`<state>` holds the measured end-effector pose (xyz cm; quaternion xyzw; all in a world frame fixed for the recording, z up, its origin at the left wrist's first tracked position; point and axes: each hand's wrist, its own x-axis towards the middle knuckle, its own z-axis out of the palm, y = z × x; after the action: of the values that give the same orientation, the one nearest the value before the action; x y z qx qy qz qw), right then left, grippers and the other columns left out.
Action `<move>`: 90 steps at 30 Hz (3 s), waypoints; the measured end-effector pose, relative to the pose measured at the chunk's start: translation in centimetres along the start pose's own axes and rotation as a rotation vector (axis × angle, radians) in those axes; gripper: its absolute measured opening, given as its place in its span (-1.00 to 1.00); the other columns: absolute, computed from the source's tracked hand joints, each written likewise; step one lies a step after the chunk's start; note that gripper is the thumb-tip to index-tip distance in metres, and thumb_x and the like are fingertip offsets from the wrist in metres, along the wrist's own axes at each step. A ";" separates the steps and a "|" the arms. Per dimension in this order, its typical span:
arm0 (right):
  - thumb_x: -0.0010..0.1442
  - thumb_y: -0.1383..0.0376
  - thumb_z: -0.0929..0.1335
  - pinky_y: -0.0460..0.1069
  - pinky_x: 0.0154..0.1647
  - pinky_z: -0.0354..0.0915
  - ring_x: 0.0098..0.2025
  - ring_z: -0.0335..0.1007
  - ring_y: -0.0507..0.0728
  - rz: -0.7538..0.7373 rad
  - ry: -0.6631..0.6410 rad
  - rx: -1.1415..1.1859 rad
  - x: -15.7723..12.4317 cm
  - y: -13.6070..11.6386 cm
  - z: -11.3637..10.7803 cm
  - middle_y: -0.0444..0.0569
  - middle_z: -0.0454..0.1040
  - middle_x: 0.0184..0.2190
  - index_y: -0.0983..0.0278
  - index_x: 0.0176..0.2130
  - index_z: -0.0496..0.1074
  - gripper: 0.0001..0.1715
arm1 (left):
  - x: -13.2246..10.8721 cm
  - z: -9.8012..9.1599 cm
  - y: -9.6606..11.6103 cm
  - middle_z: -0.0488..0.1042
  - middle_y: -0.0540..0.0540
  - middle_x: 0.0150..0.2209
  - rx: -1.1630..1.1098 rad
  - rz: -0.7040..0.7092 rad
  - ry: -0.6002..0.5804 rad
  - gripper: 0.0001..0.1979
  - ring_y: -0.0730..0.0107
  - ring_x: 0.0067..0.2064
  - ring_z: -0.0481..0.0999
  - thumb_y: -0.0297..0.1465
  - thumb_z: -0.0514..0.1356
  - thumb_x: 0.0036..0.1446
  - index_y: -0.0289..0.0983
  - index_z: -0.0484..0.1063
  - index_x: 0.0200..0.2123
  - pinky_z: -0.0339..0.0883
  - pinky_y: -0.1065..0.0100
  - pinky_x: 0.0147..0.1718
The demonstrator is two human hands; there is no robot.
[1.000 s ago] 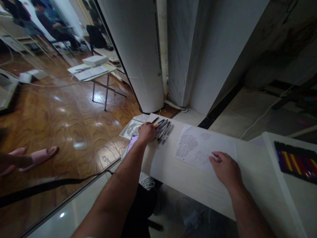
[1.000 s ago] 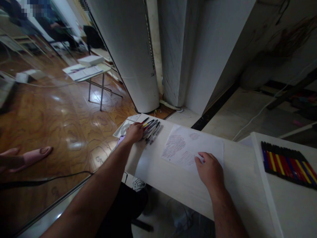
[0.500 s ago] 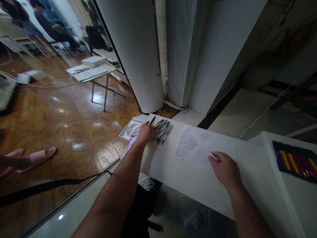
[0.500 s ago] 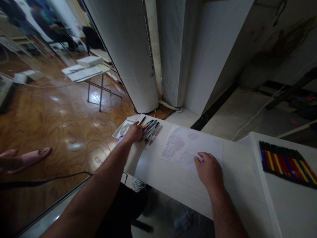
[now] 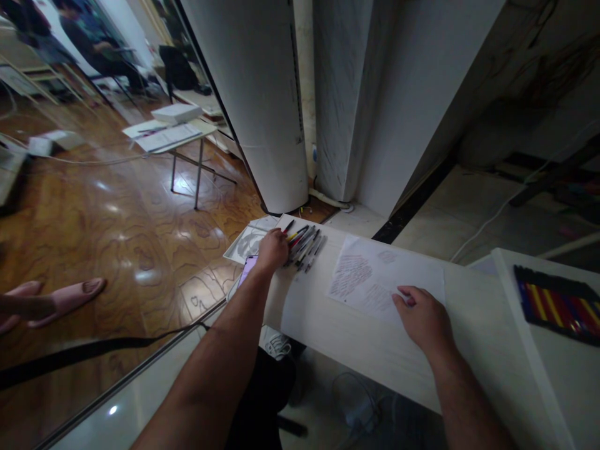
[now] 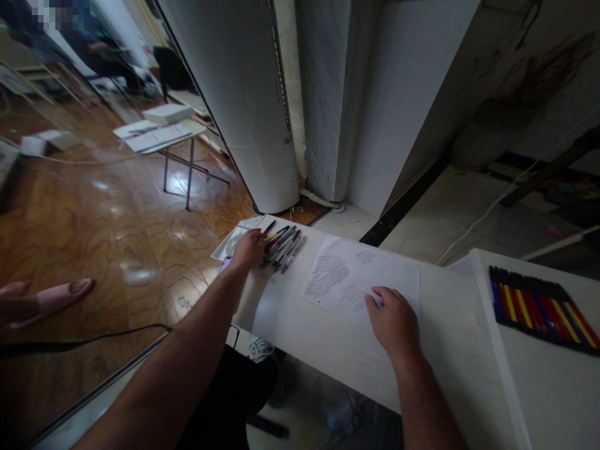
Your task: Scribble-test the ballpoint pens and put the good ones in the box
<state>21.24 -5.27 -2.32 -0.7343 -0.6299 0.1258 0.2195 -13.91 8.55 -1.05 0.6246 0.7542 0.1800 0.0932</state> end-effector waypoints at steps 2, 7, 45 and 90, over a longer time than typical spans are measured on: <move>0.16 0.13 0.29 0.02 -0.24 0.32 -0.32 0.43 0.13 -0.004 0.006 0.006 0.0 0.0 0.0 0.04 0.53 -0.25 0.28 -0.16 0.51 -0.64 | 0.1 -0.1 -0.4 0.51 -0.19 0.01 0.001 -0.085 0.081 -0.62 0.21 0.02 0.47 -0.43 -0.02 0.15 -0.27 0.55 -0.11 0.31 0.30 -0.04; 0.16 0.13 0.29 0.03 -0.24 0.32 -0.32 0.43 0.14 -0.002 0.002 0.018 0.0 0.2 0.0 0.05 0.54 -0.25 0.29 -0.16 0.51 -0.63 | 0.6 -0.6 -1.2 0.59 -0.18 -0.14 0.069 -0.233 0.074 -0.68 0.10 -0.06 0.50 -0.30 0.09 0.09 -0.19 0.57 -0.17 0.28 0.22 -0.13; 0.10 0.19 0.38 0.05 -0.14 0.35 -0.27 0.44 0.16 -0.052 0.085 0.166 -0.1 -1.5 -0.3 0.08 0.56 -0.19 0.32 -0.14 0.55 -0.64 | -13.3 3.1 10.4 0.39 0.03 -0.57 -0.903 -0.043 -0.363 -0.80 0.46 -0.53 0.33 -0.28 0.15 0.04 -0.30 0.44 -0.42 0.15 0.42 -0.51; -0.02 0.13 0.48 -0.12 -0.63 0.09 -0.52 0.29 0.00 0.350 0.026 1.262 0.3 -4.6 -0.6 0.03 0.52 -0.46 0.35 -0.34 0.58 -0.67 | -15.9 2.3 12.2 0.49 -0.04 -0.49 -0.657 0.391 -0.545 -0.80 0.41 -0.46 0.35 -0.35 0.14 0.09 -0.28 0.56 -0.37 0.13 0.39 -0.45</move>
<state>17.59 -4.61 0.45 -0.5574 -0.3037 0.4964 0.5922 1.24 -4.67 0.28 0.7170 0.4732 0.2528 0.4450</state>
